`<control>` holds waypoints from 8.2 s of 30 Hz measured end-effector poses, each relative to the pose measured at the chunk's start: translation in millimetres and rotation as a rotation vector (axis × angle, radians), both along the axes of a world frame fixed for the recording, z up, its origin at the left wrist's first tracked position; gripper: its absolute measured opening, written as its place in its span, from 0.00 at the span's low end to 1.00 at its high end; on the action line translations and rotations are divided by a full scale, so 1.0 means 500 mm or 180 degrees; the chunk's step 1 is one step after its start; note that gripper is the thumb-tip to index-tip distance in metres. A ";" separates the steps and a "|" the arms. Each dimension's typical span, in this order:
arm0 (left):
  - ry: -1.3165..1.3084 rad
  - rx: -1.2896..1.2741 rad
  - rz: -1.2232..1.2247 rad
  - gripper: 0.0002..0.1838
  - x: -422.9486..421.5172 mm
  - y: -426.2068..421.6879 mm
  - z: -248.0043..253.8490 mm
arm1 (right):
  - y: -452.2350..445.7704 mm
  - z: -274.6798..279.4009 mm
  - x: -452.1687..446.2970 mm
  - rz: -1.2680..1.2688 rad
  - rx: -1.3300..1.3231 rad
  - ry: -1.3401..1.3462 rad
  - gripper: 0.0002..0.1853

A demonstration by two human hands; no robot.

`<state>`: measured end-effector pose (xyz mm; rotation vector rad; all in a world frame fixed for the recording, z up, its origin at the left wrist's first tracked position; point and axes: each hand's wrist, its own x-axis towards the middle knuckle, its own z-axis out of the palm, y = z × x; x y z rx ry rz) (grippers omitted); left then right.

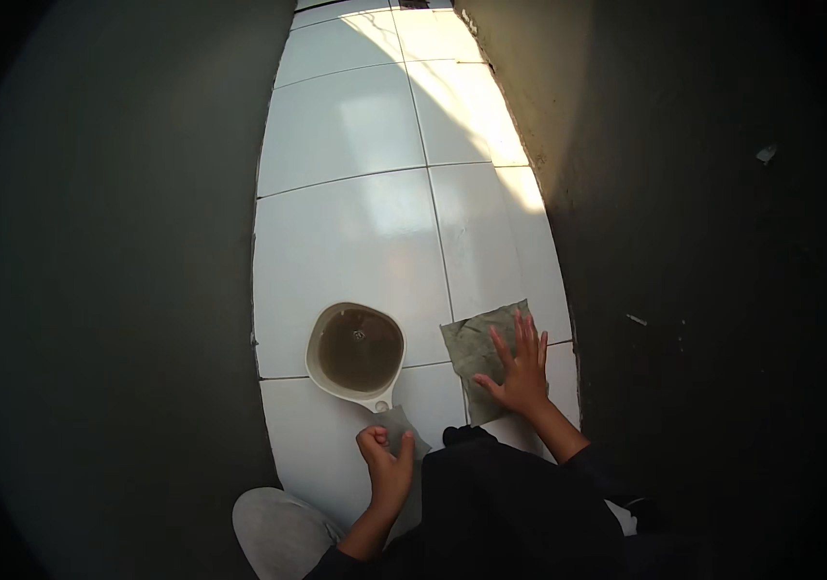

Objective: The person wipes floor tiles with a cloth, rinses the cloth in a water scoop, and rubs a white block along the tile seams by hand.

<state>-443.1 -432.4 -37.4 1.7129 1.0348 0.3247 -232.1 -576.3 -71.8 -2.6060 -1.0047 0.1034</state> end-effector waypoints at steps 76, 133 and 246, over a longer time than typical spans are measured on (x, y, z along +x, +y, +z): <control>0.2680 0.0514 -0.1018 0.28 -0.101 0.213 0.208 | 0.426 -0.124 0.347 0.1330 0.0056 -0.0530 0.29; -0.0393 0.0092 -0.0956 0.14 -0.102 0.475 0.286 | 0.677 -0.113 0.013 0.4160 0.0388 0.0266 0.28; -0.0262 0.0299 -0.0811 0.17 -0.085 0.493 0.272 | 0.637 -0.141 -0.077 0.4728 0.0400 0.0269 0.28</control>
